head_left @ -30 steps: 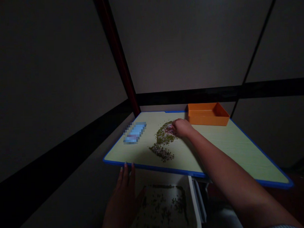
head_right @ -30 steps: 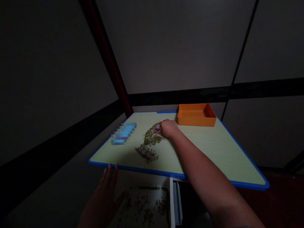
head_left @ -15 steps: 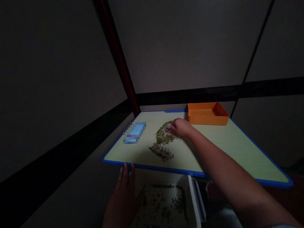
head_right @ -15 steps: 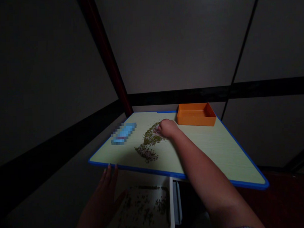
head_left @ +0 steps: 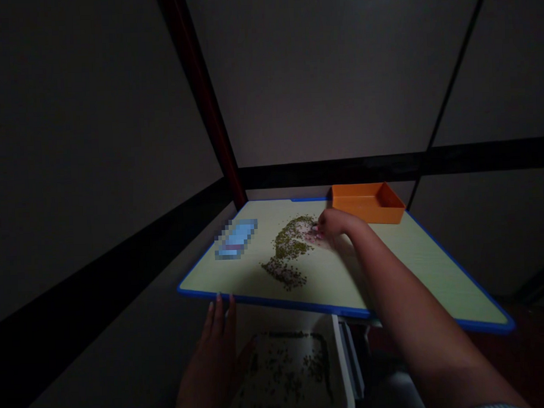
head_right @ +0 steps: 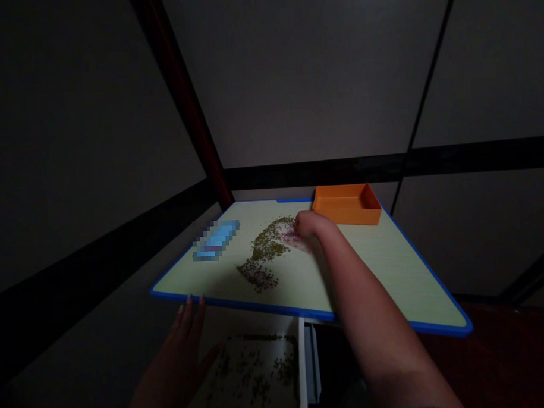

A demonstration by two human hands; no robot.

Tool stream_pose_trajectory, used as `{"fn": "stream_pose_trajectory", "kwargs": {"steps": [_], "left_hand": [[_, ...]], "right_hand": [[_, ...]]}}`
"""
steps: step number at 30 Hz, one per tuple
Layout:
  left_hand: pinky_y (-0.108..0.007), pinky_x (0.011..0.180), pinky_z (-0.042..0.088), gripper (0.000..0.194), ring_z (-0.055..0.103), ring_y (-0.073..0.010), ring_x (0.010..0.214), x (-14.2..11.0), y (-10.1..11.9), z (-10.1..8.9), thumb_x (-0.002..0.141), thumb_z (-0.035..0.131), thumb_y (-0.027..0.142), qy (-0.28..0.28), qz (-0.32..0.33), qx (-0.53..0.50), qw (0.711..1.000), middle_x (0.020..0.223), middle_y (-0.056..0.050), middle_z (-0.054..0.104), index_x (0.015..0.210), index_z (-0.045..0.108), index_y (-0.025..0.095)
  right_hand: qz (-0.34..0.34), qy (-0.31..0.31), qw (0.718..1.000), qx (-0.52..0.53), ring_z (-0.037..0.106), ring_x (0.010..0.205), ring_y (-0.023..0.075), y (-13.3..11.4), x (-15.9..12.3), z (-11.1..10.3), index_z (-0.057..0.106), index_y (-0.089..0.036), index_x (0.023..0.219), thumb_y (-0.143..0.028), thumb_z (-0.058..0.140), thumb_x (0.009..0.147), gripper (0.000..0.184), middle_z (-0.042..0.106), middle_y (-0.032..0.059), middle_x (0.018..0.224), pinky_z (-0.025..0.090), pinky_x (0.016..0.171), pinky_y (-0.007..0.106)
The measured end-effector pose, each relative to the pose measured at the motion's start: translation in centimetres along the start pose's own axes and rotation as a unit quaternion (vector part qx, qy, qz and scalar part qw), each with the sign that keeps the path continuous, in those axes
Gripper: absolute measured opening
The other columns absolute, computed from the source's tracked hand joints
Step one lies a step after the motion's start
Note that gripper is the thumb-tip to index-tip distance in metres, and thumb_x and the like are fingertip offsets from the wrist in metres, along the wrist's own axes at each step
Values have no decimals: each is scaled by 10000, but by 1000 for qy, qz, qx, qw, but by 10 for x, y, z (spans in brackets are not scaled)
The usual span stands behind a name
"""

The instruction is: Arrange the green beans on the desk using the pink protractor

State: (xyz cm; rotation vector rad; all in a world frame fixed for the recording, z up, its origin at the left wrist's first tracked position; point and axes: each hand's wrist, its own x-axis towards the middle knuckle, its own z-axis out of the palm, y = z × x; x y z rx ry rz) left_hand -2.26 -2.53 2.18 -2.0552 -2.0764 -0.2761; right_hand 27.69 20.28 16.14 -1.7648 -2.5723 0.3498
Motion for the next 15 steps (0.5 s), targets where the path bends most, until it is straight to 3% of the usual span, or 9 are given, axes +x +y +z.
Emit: {"fn": "stream_pose_trajectory", "kwargs": {"steps": [4, 8, 15], "left_hand": [[-495, 1070, 407, 824, 212, -345, 1433, 0, -2, 4, 794, 448, 567, 11, -8, 0, 1000, 1561, -206, 214, 1461, 246, 128], [-492, 1073, 403, 814, 199, -340, 1442, 1, -2, 4, 798, 441, 566, 4, -14, -3, 1000, 1570, -193, 202, 1462, 245, 137], [-492, 1076, 399, 802, 195, -337, 1443, 2, 0, -2, 808, 423, 546, -12, -14, 3, 1000, 1573, -189, 192, 1466, 229, 131]], "right_hand": [[-6, -36, 999, -10, 643, 721, 175, -6, -3, -2, 764, -77, 872, -180, 601, 810, 202, 732, 144, 855, 387, 586, 234], [-31, -62, 997, 19, 634, 649, 127, -13, -5, 0, 772, -122, 786, -143, 547, 822, 228, 734, 80, 755, 410, 602, 199], [-114, -55, 982, 136, 546, 551, 94, -16, -3, 8, 747, -97, 768, -239, 511, 870, 293, 700, 58, 672, 384, 578, 203]]}}
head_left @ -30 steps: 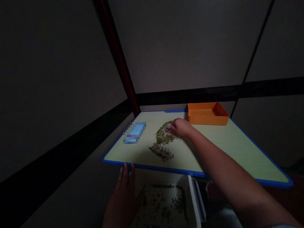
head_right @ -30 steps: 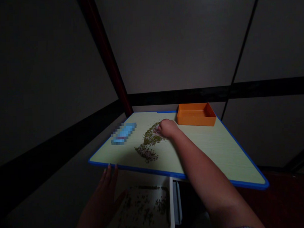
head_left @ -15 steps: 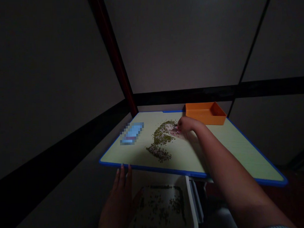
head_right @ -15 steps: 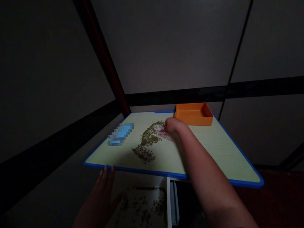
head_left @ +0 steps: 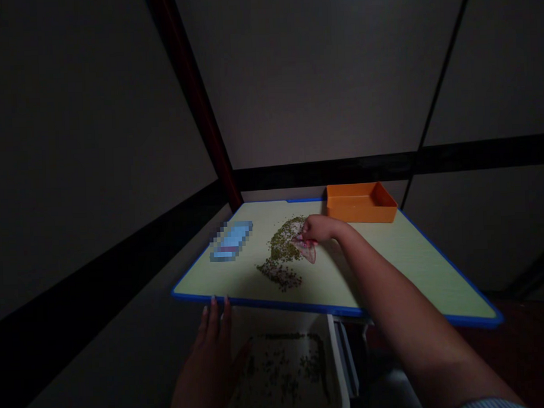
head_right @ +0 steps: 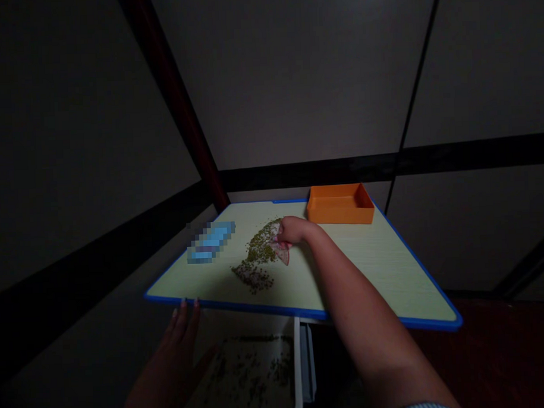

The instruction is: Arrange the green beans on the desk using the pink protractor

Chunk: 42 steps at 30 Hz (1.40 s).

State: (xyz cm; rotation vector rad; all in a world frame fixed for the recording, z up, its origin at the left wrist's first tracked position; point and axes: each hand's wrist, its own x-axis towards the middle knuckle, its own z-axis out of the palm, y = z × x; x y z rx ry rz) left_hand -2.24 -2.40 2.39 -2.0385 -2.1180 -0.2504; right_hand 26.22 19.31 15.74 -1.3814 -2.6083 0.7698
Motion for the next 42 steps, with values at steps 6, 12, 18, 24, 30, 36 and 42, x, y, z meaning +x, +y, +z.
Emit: {"fn": "stream_pose_trajectory", "kwargs": {"steps": [6, 12, 18, 24, 30, 36, 42], "left_hand": [[-486, 1082, 394, 822, 196, -338, 1439, 1, 1, -1, 799, 435, 553, -6, -4, 9, 1000, 1569, -196, 192, 1466, 224, 119], [-495, 1067, 410, 819, 220, -345, 1431, 0, -3, 5, 799, 443, 562, 9, 4, 11, 1000, 1568, -193, 192, 1465, 233, 135], [-501, 1070, 403, 816, 220, -350, 1429, 0, -1, 1, 803, 431, 560, 4, 2, 9, 1000, 1564, -201, 198, 1464, 232, 126], [-496, 1070, 404, 804, 219, -344, 1432, 0, 1, 0, 808, 415, 572, 4, -6, 11, 1000, 1567, -194, 201, 1457, 255, 127], [-501, 1061, 413, 811, 223, -346, 1431, -1, -3, 4, 800, 441, 560, 17, 4, 15, 1000, 1565, -197, 206, 1463, 240, 138], [-508, 1063, 407, 814, 212, -354, 1434, 0, -3, 3, 803, 428, 563, 10, 3, 8, 1000, 1565, -207, 199, 1461, 243, 122], [-497, 1083, 388, 823, 206, -351, 1436, 1, -1, -3, 800, 409, 574, -20, -13, 5, 1000, 1568, -201, 189, 1460, 243, 109]], "right_hand": [[-17, 11, 1000, 11, 509, 526, 93, -1, 4, 2, 740, -116, 748, -289, 517, 868, 307, 676, 37, 621, 366, 559, 207], [2, 15, 1000, 10, 530, 544, 96, 1, 5, 2, 740, -117, 734, -270, 520, 865, 298, 691, 45, 644, 376, 587, 206], [-49, -8, 998, 34, 509, 524, 85, -8, 8, 11, 729, -128, 711, -283, 525, 860, 297, 664, 15, 591, 369, 572, 196], [-69, -23, 995, 72, 528, 517, 78, -17, 6, 14, 712, -136, 679, -305, 542, 863, 302, 632, -16, 527, 380, 591, 179], [-54, -36, 997, 30, 550, 530, 84, -20, 7, 16, 724, -134, 686, -268, 535, 864, 292, 668, 6, 569, 392, 593, 177], [-28, -4, 999, -42, 558, 568, 89, -17, 8, 14, 741, -136, 719, -260, 522, 866, 292, 705, 33, 673, 358, 550, 185], [21, 32, 998, -59, 568, 617, 114, -5, 10, 7, 757, -116, 830, -285, 498, 881, 313, 721, 72, 761, 360, 565, 216]]}}
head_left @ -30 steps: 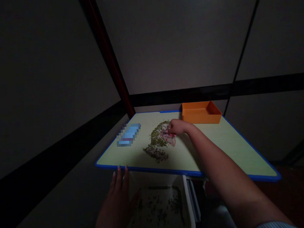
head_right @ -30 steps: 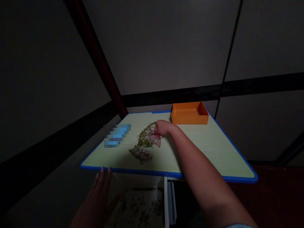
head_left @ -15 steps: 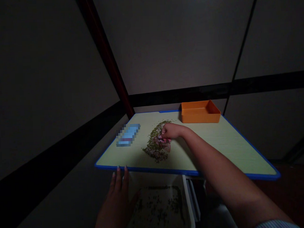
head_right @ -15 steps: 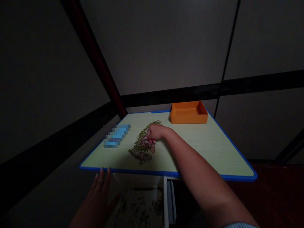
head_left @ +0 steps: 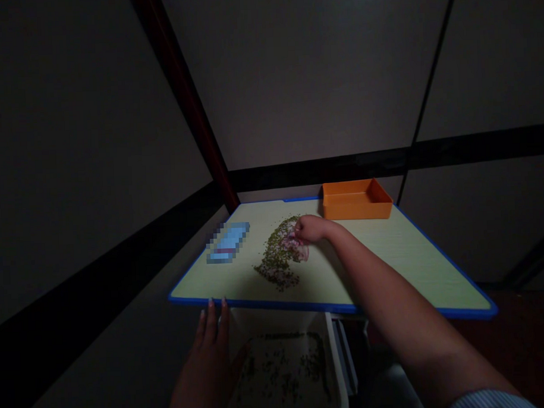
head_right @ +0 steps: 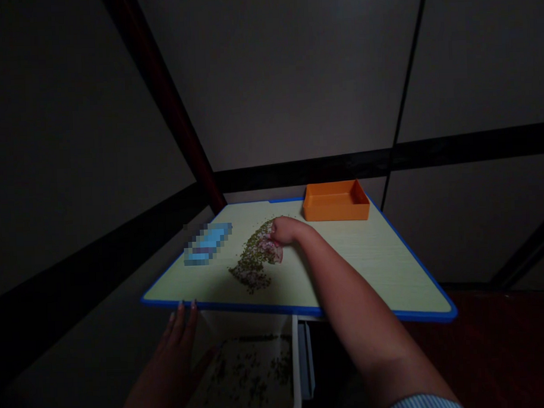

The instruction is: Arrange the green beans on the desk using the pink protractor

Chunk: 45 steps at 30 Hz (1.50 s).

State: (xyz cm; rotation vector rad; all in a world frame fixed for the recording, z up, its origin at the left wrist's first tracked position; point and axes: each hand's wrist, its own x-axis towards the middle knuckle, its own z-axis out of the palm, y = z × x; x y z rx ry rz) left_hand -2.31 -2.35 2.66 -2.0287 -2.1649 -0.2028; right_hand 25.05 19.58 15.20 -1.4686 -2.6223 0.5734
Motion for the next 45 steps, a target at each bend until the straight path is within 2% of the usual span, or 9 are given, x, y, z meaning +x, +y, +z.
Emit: {"fn": "stream_pose_trajectory", "kwargs": {"steps": [4, 7, 12, 23, 27, 31, 38, 45], "left_hand": [[-502, 1089, 381, 818, 204, -354, 1435, 0, -1, 1, 798, 420, 558, 3, 4, -3, 1000, 1567, -202, 186, 1458, 249, 106], [-509, 1084, 386, 815, 195, -356, 1433, 1, -1, 1, 793, 437, 542, 1, 2, -5, 1000, 1567, -199, 184, 1456, 252, 106], [-509, 1106, 354, 823, 164, -356, 1434, 3, 3, -7, 785, 441, 528, -35, -13, -4, 999, 1560, -214, 181, 1447, 262, 72], [-499, 1111, 347, 848, 143, -348, 1441, 4, 3, -8, 785, 404, 559, -43, -20, -6, 999, 1573, -200, 151, 1458, 229, 75], [-496, 1124, 326, 840, 124, -342, 1446, 5, 6, -11, 789, 402, 548, -51, -24, -12, 998, 1579, -197, 121, 1460, 221, 76], [-491, 1129, 319, 852, 116, -341, 1449, 4, 7, -13, 781, 413, 544, -65, -33, -15, 997, 1579, -204, 119, 1458, 221, 64], [-512, 1105, 350, 836, 154, -349, 1444, 3, 4, -11, 779, 421, 549, -35, -18, -27, 999, 1575, -196, 152, 1456, 245, 92], [-486, 1134, 313, 840, 129, -341, 1442, 4, 7, -16, 780, 414, 526, -61, -30, -18, 998, 1573, -205, 145, 1453, 232, 58]], "right_hand": [[31, 14, 999, -14, 585, 658, 130, 8, 1, -1, 762, -109, 866, -243, 512, 858, 284, 730, 93, 812, 355, 570, 230], [27, 16, 999, -12, 578, 651, 124, 10, 1, 0, 764, -116, 860, -243, 500, 860, 293, 730, 83, 808, 344, 558, 227], [11, 3, 1000, -20, 552, 627, 114, 8, 5, 4, 763, -123, 860, -288, 509, 871, 303, 726, 72, 792, 326, 537, 223], [20, 1, 999, -33, 555, 636, 125, 10, 5, 4, 761, -109, 848, -272, 525, 854, 286, 722, 87, 793, 328, 546, 227], [-7, -2, 1000, -11, 542, 618, 108, 7, 4, 3, 755, -124, 876, -304, 482, 891, 327, 718, 67, 790, 332, 541, 211], [-15, -13, 999, -42, 572, 655, 118, 2, 4, 4, 756, -133, 877, -333, 519, 891, 311, 723, 74, 807, 345, 565, 208], [3, -16, 997, -82, 624, 719, 158, 1, 4, 6, 769, -143, 874, -377, 526, 883, 337, 743, 97, 854, 375, 595, 228], [17, -29, 994, -105, 660, 820, 185, -2, 4, 7, 765, -140, 961, -385, 529, 877, 350, 748, 111, 912, 429, 673, 221]]}}
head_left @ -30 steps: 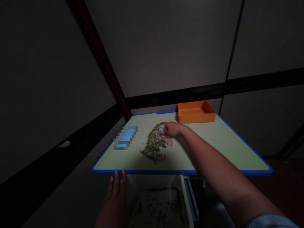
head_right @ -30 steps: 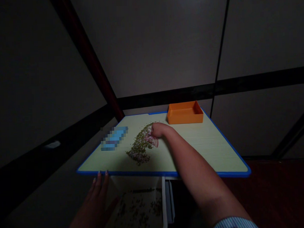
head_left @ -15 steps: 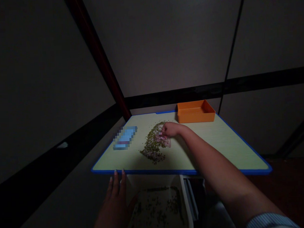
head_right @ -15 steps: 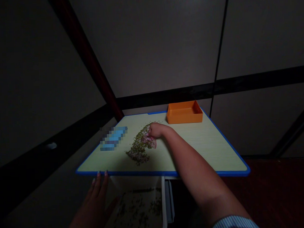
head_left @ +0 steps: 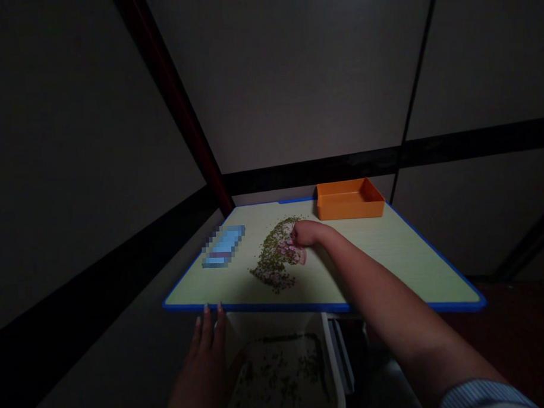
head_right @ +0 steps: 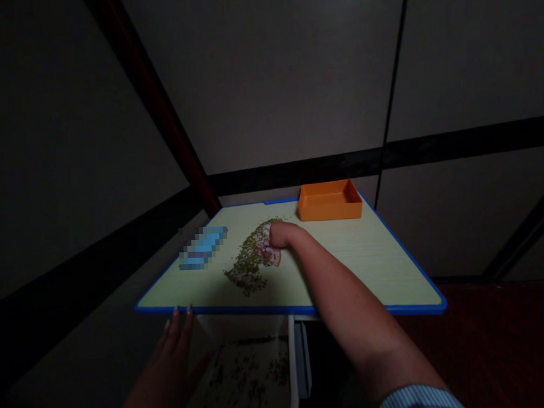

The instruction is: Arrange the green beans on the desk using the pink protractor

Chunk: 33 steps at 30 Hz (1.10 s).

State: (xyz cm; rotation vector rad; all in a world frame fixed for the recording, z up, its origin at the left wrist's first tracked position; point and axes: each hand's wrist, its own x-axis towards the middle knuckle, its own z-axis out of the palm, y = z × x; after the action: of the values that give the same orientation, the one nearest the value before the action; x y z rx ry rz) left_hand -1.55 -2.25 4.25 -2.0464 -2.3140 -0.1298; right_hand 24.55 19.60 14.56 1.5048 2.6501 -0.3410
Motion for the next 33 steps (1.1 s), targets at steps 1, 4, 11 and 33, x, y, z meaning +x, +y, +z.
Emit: {"fn": "stream_pose_trajectory", "kwargs": {"steps": [1, 4, 11, 33], "left_hand": [[-488, 1131, 318, 839, 132, -341, 1441, 0, 0, 0, 780, 416, 525, 3, 1, 2, 1000, 1573, -202, 149, 1454, 232, 61], [-496, 1123, 329, 842, 151, -348, 1437, -1, -1, 2, 776, 430, 529, 15, 6, 6, 1000, 1567, -206, 166, 1451, 242, 63], [-517, 1095, 366, 833, 197, -353, 1432, 0, -4, 6, 772, 459, 531, 35, 16, -8, 999, 1568, -200, 170, 1455, 251, 100], [-494, 1132, 313, 834, 169, -357, 1440, 1, 1, -2, 780, 432, 512, -18, -13, -20, 1000, 1585, -192, 105, 1463, 215, 87]], "right_hand": [[1, -3, 1000, -3, 663, 838, 189, 0, 0, 0, 763, -138, 971, -385, 530, 876, 352, 748, 114, 923, 437, 691, 221], [5, -7, 1000, -12, 669, 886, 206, 1, 1, 1, 753, -129, 1008, -409, 526, 878, 383, 742, 132, 967, 455, 733, 227], [37, 17, 999, -27, 650, 1028, 277, 7, 4, 8, 694, -132, 1151, -489, 606, 806, 504, 684, 177, 1148, 489, 791, 288], [-7, -18, 999, 47, 616, 741, 132, 7, 2, 0, 729, -148, 988, -297, 700, 746, 286, 736, 51, 900, 376, 603, 205]]}}
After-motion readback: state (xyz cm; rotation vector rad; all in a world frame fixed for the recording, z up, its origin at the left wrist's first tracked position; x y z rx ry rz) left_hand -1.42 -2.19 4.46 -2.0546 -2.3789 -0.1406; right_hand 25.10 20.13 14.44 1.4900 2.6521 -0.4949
